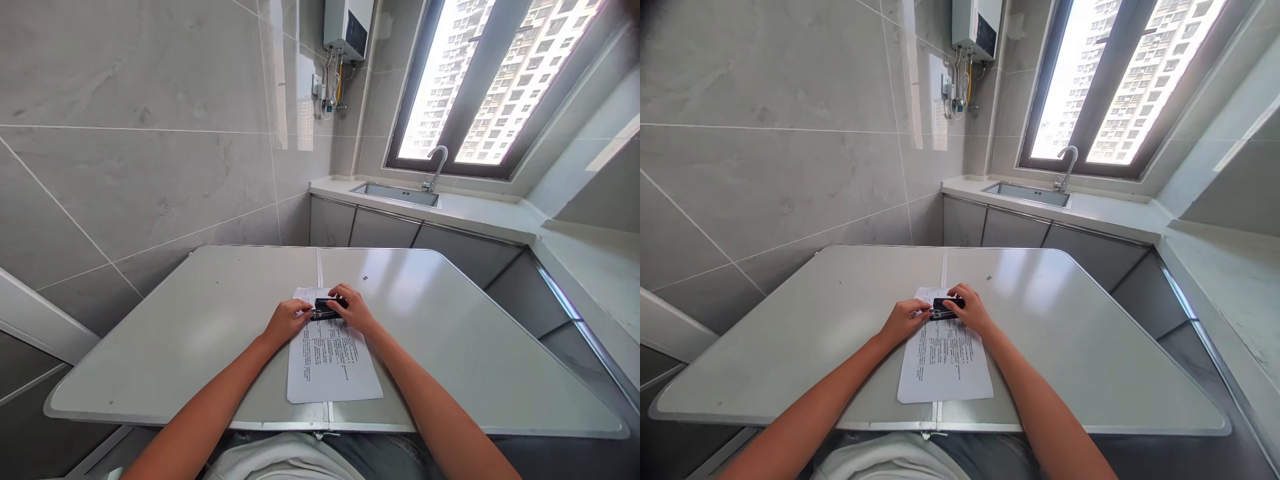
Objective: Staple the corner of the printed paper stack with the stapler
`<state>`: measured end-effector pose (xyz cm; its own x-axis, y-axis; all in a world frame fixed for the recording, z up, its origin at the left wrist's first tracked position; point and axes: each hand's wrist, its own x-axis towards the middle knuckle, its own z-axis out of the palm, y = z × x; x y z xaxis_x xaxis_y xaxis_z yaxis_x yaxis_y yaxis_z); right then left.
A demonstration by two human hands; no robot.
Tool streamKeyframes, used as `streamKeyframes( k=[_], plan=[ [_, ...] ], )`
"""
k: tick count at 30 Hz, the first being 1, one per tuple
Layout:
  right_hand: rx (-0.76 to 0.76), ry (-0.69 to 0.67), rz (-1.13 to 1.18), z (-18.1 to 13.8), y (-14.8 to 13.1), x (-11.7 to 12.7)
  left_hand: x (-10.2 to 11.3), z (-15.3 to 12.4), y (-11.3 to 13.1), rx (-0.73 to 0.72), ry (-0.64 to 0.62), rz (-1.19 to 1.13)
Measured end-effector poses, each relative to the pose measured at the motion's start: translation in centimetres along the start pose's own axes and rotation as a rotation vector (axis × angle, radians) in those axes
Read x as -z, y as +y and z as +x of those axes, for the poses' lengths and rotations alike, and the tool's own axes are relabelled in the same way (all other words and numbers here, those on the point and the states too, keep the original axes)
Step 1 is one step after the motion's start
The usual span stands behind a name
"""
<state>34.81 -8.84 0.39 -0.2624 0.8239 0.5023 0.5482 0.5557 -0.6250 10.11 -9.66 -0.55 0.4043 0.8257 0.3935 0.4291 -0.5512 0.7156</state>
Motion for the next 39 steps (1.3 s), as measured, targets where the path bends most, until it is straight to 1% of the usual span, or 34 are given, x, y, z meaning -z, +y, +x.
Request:
streamKeyframes(
  k=[2, 3, 6, 9, 12, 15, 19, 26, 32, 39],
  plan=[
    [0.033, -0.108, -0.042, -0.2, -0.2, -0.3, -0.1, 0.1, 0.0, -0.009, -0.010, 0.020],
    [0.036, -0.141, -0.069, -0.3, -0.2, -0.4, -0.1, 0.1, 0.0, -0.017, -0.016, 0.033],
    [0.025, -0.182, -0.107, -0.4, -0.1, -0.4, 0.4, 0.1, -0.2, -0.037, -0.041, 0.062],
    [0.015, -0.193, -0.109, -0.4, 0.0, -0.2, 1.2, 0.1, -0.4, -0.025, -0.052, 0.058],
    [0.014, -0.201, -0.119, -0.4, -0.1, -0.2, 1.4, 0.2, -0.5, 0.010, -0.023, 0.030],
    [0.011, -0.195, -0.136, -0.3, -0.2, -0.2, 0.8, 0.4, -0.5, 0.060, 0.026, -0.018],
    [0.004, -0.199, -0.135, -0.3, -0.2, -0.2, 0.0, 0.5, -0.4, 0.121, 0.049, -0.039],
    [-0.010, -0.206, -0.136, -0.3, 0.0, -0.3, -0.2, 0.4, -0.5, 0.236, 0.073, -0.088],
    [-0.012, -0.215, -0.145, -0.3, 0.3, -0.3, -0.4, 0.5, -1.0, 0.250, 0.079, -0.113],
    [0.002, -0.225, -0.143, -0.3, 0.5, -0.2, -0.2, 0.5, -1.2, 0.284, 0.052, -0.111]
  ],
)
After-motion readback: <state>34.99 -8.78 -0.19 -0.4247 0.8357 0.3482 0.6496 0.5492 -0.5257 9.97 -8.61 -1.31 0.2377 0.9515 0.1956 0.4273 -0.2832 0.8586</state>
